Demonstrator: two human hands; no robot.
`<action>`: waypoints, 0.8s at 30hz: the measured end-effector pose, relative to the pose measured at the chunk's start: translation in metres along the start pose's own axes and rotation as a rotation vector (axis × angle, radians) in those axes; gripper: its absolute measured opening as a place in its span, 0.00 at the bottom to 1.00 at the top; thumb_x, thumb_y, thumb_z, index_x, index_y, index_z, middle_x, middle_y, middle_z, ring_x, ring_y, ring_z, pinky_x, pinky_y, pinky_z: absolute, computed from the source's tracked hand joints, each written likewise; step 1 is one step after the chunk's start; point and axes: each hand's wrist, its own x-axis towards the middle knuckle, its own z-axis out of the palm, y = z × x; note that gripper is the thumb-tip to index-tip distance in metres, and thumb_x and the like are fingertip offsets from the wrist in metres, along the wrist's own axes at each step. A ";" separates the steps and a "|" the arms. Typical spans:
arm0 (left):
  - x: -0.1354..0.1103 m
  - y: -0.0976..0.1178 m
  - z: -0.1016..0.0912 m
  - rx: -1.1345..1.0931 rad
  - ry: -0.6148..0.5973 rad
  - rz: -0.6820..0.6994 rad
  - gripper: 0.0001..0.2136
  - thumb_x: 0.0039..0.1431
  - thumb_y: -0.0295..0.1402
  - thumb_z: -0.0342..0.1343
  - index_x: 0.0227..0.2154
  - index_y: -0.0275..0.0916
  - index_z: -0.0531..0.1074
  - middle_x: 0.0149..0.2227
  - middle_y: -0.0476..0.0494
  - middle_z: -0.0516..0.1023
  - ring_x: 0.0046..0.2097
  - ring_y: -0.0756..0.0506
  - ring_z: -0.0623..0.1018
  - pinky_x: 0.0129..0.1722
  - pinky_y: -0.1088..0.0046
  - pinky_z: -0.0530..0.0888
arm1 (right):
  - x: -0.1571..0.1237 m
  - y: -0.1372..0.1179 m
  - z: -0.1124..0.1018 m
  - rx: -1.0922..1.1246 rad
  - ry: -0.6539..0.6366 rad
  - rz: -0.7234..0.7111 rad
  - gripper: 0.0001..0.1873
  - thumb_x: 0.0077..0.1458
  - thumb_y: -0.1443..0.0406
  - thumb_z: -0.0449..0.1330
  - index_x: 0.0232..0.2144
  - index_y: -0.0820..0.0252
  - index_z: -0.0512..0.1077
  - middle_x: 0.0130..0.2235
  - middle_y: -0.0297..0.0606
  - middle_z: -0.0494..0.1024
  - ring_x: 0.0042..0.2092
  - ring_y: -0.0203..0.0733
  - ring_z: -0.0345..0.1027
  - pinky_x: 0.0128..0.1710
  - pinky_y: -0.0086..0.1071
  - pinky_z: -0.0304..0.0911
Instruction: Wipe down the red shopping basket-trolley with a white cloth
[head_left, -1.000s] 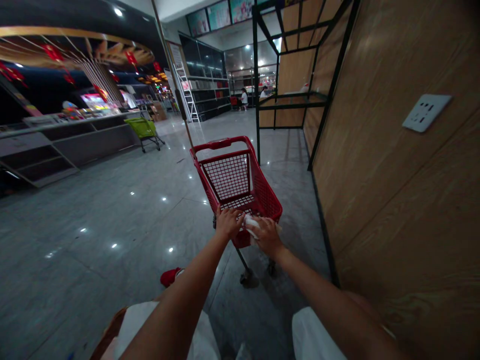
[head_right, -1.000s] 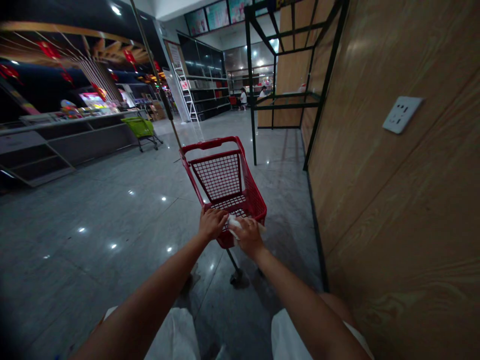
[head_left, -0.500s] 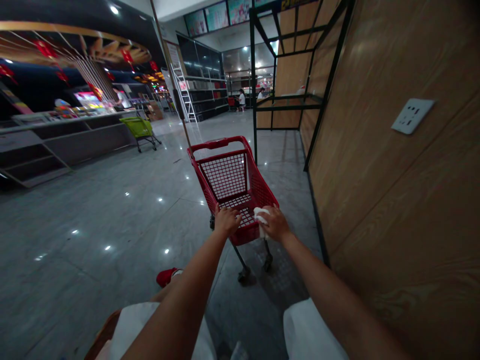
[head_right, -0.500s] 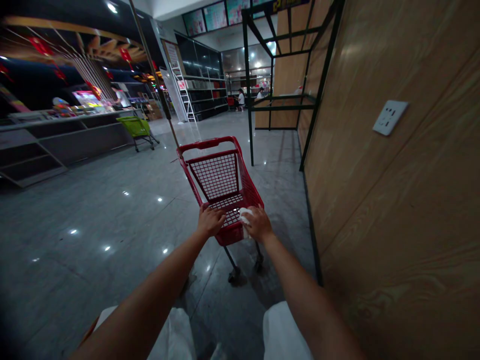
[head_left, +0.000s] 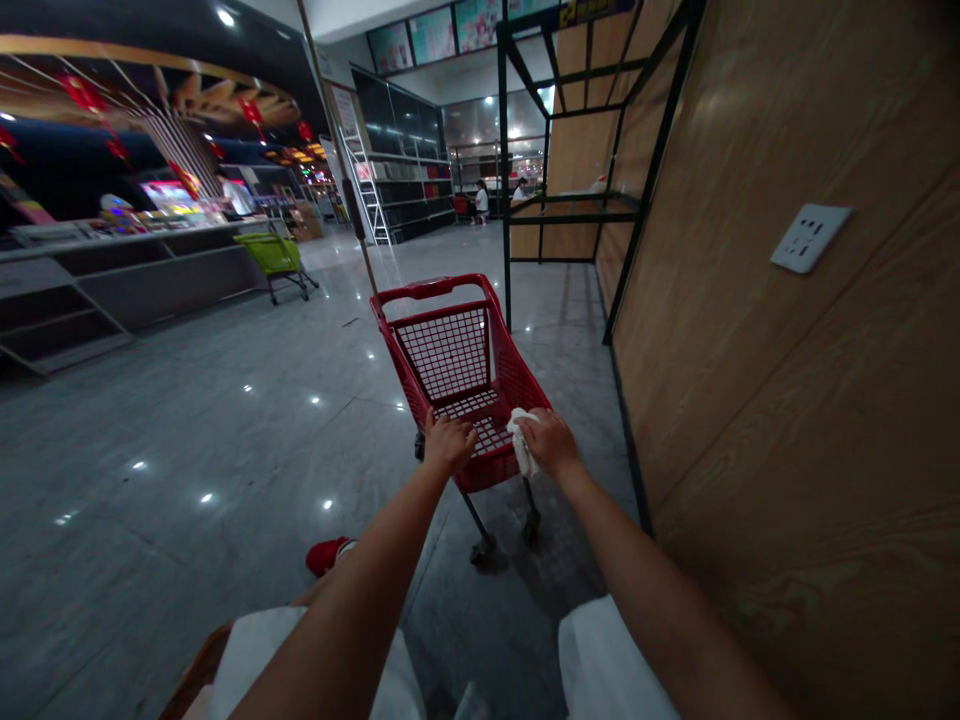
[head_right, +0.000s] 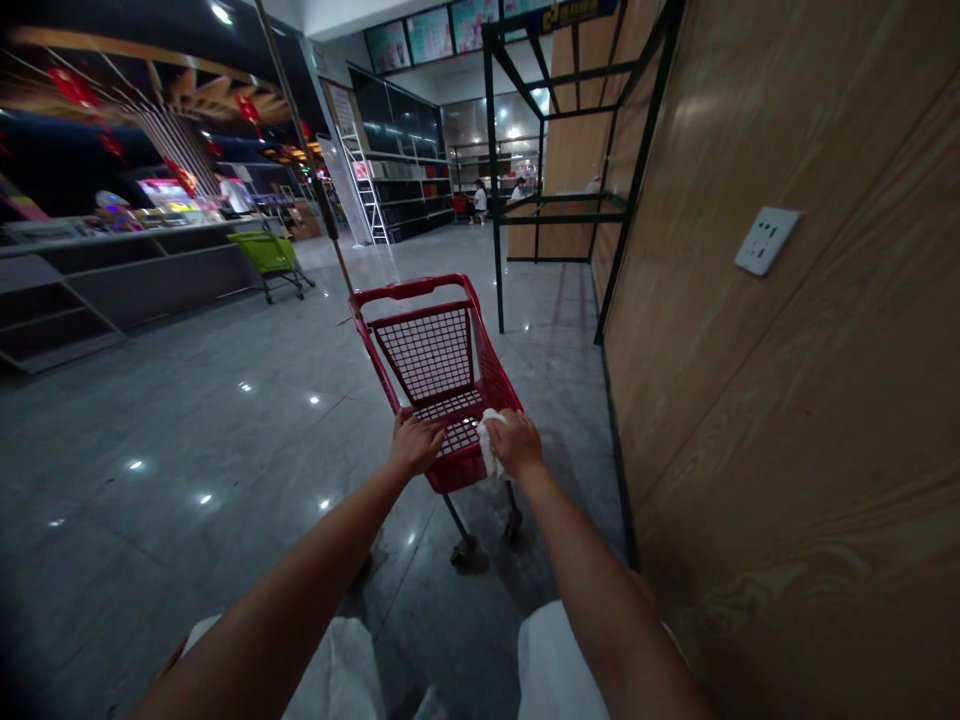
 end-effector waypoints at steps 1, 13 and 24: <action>0.000 0.002 0.001 -0.004 0.008 -0.004 0.19 0.63 0.38 0.39 0.32 0.43 0.77 0.39 0.45 0.81 0.43 0.42 0.74 0.60 0.50 0.48 | -0.003 -0.007 0.003 0.008 -0.004 -0.010 0.16 0.65 0.61 0.48 0.40 0.56 0.76 0.42 0.42 0.75 0.43 0.44 0.65 0.48 0.36 0.55; -0.001 -0.012 0.002 -0.021 0.022 0.034 0.20 0.62 0.38 0.38 0.34 0.45 0.77 0.38 0.46 0.81 0.43 0.42 0.74 0.58 0.52 0.52 | 0.003 -0.024 0.002 0.184 -0.168 -0.214 0.14 0.61 0.68 0.52 0.48 0.54 0.70 0.48 0.37 0.74 0.49 0.39 0.67 0.46 0.30 0.60; -0.001 -0.006 -0.005 -0.014 -0.019 0.024 0.19 0.61 0.38 0.40 0.32 0.43 0.77 0.39 0.43 0.81 0.45 0.40 0.74 0.59 0.48 0.50 | -0.021 -0.054 0.046 0.195 0.016 -0.281 0.26 0.52 0.60 0.63 0.53 0.57 0.66 0.57 0.47 0.65 0.57 0.49 0.58 0.56 0.44 0.56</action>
